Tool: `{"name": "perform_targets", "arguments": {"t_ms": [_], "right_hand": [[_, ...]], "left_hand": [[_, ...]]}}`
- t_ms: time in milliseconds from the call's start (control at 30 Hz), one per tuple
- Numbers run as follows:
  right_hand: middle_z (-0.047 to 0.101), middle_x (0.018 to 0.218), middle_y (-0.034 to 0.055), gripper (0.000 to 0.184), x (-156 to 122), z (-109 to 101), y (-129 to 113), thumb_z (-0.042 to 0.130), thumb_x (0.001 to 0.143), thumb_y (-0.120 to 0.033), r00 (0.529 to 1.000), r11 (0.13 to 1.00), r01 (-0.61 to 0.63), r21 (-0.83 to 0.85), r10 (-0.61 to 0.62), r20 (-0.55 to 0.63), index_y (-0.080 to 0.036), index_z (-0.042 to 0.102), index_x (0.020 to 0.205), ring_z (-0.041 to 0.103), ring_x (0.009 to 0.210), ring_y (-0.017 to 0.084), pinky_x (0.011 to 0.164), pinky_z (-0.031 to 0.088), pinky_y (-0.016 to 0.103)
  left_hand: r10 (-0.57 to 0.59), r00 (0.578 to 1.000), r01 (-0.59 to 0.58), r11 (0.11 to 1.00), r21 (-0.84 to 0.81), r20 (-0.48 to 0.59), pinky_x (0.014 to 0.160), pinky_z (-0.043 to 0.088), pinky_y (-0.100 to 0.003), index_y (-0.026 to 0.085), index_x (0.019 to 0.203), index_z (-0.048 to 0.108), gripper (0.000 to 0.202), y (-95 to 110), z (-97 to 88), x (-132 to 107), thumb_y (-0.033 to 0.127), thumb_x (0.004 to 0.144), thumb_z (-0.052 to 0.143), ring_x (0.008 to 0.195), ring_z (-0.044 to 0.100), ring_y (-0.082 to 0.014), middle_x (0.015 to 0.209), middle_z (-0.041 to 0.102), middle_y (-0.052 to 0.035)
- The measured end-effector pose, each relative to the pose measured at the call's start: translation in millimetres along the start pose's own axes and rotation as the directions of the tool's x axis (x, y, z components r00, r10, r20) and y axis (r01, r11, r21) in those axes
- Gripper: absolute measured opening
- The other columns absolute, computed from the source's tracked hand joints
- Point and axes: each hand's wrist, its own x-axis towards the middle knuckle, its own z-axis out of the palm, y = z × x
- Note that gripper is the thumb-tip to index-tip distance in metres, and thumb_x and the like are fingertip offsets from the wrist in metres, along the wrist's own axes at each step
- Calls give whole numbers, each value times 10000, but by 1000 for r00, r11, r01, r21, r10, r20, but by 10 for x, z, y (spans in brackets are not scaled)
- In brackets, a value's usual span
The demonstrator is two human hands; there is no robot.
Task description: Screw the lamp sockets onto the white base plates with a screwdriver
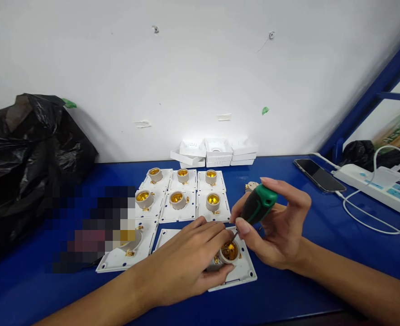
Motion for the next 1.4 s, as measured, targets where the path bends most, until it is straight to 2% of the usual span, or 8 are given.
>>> {"name": "perform_targets", "arguments": {"t_ms": [100, 200, 433, 633, 833, 1033, 1300, 1400], "right_hand": [[571, 1070, 44, 724, -4, 0, 15, 607, 941, -80, 999, 1000, -14, 10, 14, 47, -378, 301, 1525, 668, 691, 176, 539, 650, 354], [583, 1010, 29, 765, -16, 3, 36, 628, 931, -56, 996, 999, -22, 32, 20, 86, -332, 279, 1554, 679, 733, 181, 570, 648, 341], [600, 1126, 76, 775, -42, 6, 28, 628, 945, -66, 995, 999, -31, 20, 29, 92, -346, 262, 1568, 699, 807, 202, 601, 676, 365], [580, 1087, 50, 777, -59, -12, 53, 613, 964, -94, 983, 999, -33, 35, 26, 184, -370, 221, 1575, 691, 801, 202, 612, 687, 377], [583, 1099, 58, 761, -25, -8, 50, 602, 962, -70, 992, 1000, 0, 24, -3, 122, -360, 257, 1575, 689, 806, 190, 626, 684, 353], [544, 1259, 88, 785, -20, -12, 56, 632, 941, -55, 991, 998, -17, 53, 10, 134, -354, 285, 1578, 686, 850, 179, 648, 677, 352], [656, 1050, 23, 665, 136, -86, 17, 632, 984, -122, 946, 974, -161, 160, 106, 306, -330, 336, 1541, 720, 914, 184, 768, 662, 370], [659, 1114, 36, 673, 103, -58, 39, 676, 961, -127, 967, 984, -125, 130, 92, 237, -324, 374, 1529, 718, 894, 177, 730, 664, 349]], "left_hand": [[13, 1000, -13, 999, 33, 0, 1169, 432, -510, 201, 1222, 587, 234, 5, 3, -3, 302, 1027, 668, 1129, 695, -283, 1207, 716, -76], [36, 999, -34, 998, 56, -28, 1147, 457, -500, 198, 1242, 576, 251, -1, 7, -5, 303, 1032, 666, 1099, 704, -279, 1171, 722, -73], [2, 999, -4, 999, -49, -47, 1111, 477, -453, 224, 1188, 584, 246, -4, -4, 2, 287, 992, 718, 1073, 692, -256, 1140, 718, -38], [-5, 997, -2, 995, -102, -74, 1097, 488, -452, 248, 1138, 595, 157, 7, -10, 0, 285, 1011, 681, 1095, 681, -252, 1152, 709, -29], [-21, 999, 18, 996, -88, -34, 1151, 451, -482, 235, 1198, 597, 253, 8, -18, -6, 262, 985, 730, 1114, 677, -257, 1182, 712, -38], [-19, 999, 16, 997, -75, -38, 1176, 434, -495, 232, 1240, 597, 291, -20, 3, -11, 284, 988, 732, 1128, 680, -265, 1179, 714, -37], [-46, 997, 39, 993, -110, -62, 1092, 498, -458, 237, 1222, 602, 279, -33, 24, -17, 306, 987, 736, 1188, 660, -290, 1229, 709, -54], [-42, 998, 35, 992, -122, -52, 1145, 451, -465, 237, 1263, 598, 323, -19, 11, -5, 277, 980, 748, 1188, 662, -279, 1242, 706, -46]]}}
